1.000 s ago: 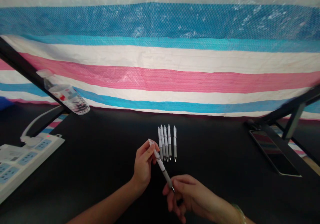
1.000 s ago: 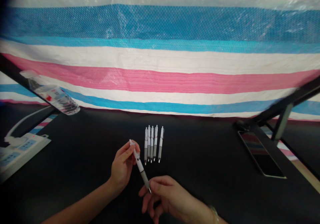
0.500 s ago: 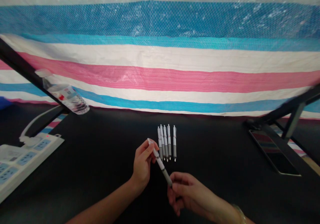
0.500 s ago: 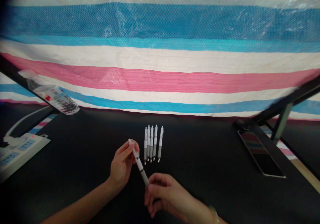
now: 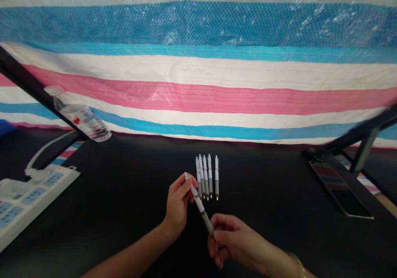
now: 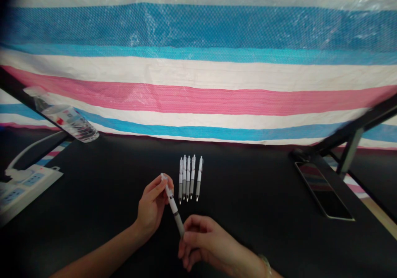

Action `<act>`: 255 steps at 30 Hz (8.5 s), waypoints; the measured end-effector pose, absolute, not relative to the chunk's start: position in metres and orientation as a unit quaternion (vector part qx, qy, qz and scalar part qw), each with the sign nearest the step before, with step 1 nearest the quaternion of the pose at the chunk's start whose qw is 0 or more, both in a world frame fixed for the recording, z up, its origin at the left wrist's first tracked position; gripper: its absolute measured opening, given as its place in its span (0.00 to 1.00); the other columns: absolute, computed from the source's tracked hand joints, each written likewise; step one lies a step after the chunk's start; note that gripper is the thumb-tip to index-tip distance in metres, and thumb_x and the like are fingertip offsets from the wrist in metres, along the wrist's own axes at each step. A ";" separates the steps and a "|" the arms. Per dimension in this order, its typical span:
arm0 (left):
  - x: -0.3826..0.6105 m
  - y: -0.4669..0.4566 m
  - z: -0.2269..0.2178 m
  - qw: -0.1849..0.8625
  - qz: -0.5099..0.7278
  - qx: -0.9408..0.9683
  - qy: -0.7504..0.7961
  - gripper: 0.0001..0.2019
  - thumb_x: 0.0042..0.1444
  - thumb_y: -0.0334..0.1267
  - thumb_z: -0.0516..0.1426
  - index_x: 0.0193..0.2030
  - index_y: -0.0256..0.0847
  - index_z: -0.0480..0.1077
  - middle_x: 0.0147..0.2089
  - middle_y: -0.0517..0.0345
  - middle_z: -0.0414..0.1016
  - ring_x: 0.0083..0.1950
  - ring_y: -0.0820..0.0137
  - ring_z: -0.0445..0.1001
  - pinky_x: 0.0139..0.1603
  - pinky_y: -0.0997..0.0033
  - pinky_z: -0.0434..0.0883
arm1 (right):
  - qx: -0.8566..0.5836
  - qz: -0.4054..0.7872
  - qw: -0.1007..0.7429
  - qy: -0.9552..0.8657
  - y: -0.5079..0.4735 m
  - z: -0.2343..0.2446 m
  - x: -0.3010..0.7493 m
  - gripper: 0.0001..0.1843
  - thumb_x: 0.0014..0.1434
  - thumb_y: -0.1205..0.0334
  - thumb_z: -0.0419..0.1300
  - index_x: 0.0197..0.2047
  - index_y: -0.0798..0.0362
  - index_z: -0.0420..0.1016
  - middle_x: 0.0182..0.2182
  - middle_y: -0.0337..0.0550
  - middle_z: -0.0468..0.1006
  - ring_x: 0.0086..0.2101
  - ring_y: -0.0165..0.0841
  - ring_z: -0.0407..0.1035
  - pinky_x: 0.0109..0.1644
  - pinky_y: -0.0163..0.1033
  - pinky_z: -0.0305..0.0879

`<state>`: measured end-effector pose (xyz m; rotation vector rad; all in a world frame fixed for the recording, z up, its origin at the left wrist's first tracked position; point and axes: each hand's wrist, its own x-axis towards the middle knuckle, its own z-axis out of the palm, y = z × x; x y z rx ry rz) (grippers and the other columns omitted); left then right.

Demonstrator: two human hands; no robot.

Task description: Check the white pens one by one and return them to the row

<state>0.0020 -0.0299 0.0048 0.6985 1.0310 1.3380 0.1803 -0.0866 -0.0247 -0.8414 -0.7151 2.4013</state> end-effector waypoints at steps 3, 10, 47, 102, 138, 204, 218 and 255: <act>0.003 -0.029 0.004 0.611 0.580 0.299 0.449 0.16 0.54 0.47 0.64 0.25 0.37 0.71 0.22 0.64 0.62 0.21 0.78 0.56 0.21 0.78 0.54 | -0.313 0.881 0.233 -0.268 -0.087 -0.026 0.180 0.23 0.60 0.46 0.66 0.41 0.60 0.72 0.28 0.46 0.79 0.24 0.30 0.74 0.29 0.33 0.67; 0.003 -0.029 0.007 0.610 0.583 0.295 0.448 0.16 0.53 0.47 0.64 0.25 0.37 0.70 0.22 0.64 0.63 0.21 0.78 0.56 0.21 0.78 0.54 | -0.318 0.879 0.240 -0.263 -0.086 -0.026 0.179 0.21 0.56 0.49 0.70 0.40 0.56 0.68 0.26 0.42 0.79 0.22 0.29 0.72 0.27 0.32 0.66; -0.020 -0.005 0.013 0.528 0.689 0.241 0.435 0.12 0.49 0.43 0.65 0.25 0.36 0.74 0.24 0.62 0.66 0.22 0.78 0.60 0.19 0.81 0.59 | -0.323 0.883 0.170 -0.294 -0.087 -0.030 0.180 0.24 0.47 0.55 0.71 0.35 0.50 0.58 0.21 0.38 0.80 0.17 0.29 0.72 0.19 0.26 0.62; 0.004 -0.038 0.002 0.570 0.593 0.345 0.454 0.15 0.58 0.48 0.62 0.28 0.38 0.72 0.25 0.62 0.66 0.22 0.77 0.61 0.22 0.77 0.60 | -0.343 0.858 0.251 -0.289 -0.083 -0.022 0.181 0.26 0.51 0.47 0.73 0.32 0.51 0.60 0.18 0.30 0.70 0.13 0.20 0.56 0.16 0.27 0.49; 0.004 -0.039 -0.002 0.559 0.623 0.326 0.439 0.17 0.59 0.50 0.62 0.29 0.37 0.72 0.24 0.64 0.65 0.22 0.78 0.60 0.21 0.79 0.59 | -0.366 0.804 0.265 -0.385 -0.085 -0.017 0.181 0.27 0.55 0.38 0.67 0.36 0.51 0.61 0.27 0.41 0.81 0.11 0.22 0.63 0.11 0.25 0.46; 0.011 -0.041 0.015 0.606 0.542 0.433 0.389 0.15 0.57 0.43 0.65 0.48 0.40 0.76 0.35 0.58 0.73 0.34 0.68 0.74 0.38 0.69 0.72 | -0.393 0.778 0.271 -0.408 -0.083 -0.025 0.182 0.33 0.60 0.31 0.58 0.30 0.58 0.72 0.15 0.36 0.69 0.11 0.21 0.55 0.14 0.28 0.45; -0.006 -0.016 0.026 0.589 0.547 0.421 0.420 0.35 0.55 0.37 0.66 0.68 0.47 0.58 0.33 0.65 0.75 0.27 0.69 0.79 0.32 0.68 0.77 | -0.386 0.773 0.229 -0.449 -0.083 -0.022 0.184 0.25 0.63 0.48 0.58 0.56 0.55 0.64 0.26 0.37 0.76 0.18 0.27 0.67 0.20 0.30 0.57; -0.016 0.002 0.009 0.562 0.540 0.442 0.444 0.32 0.55 0.39 0.67 0.64 0.41 0.62 0.32 0.64 0.78 0.28 0.70 0.80 0.34 0.72 0.77 | -0.369 0.777 0.251 -0.445 -0.082 -0.025 0.183 0.19 0.62 0.51 0.59 0.48 0.57 0.69 0.25 0.37 0.76 0.17 0.26 0.67 0.20 0.29 0.57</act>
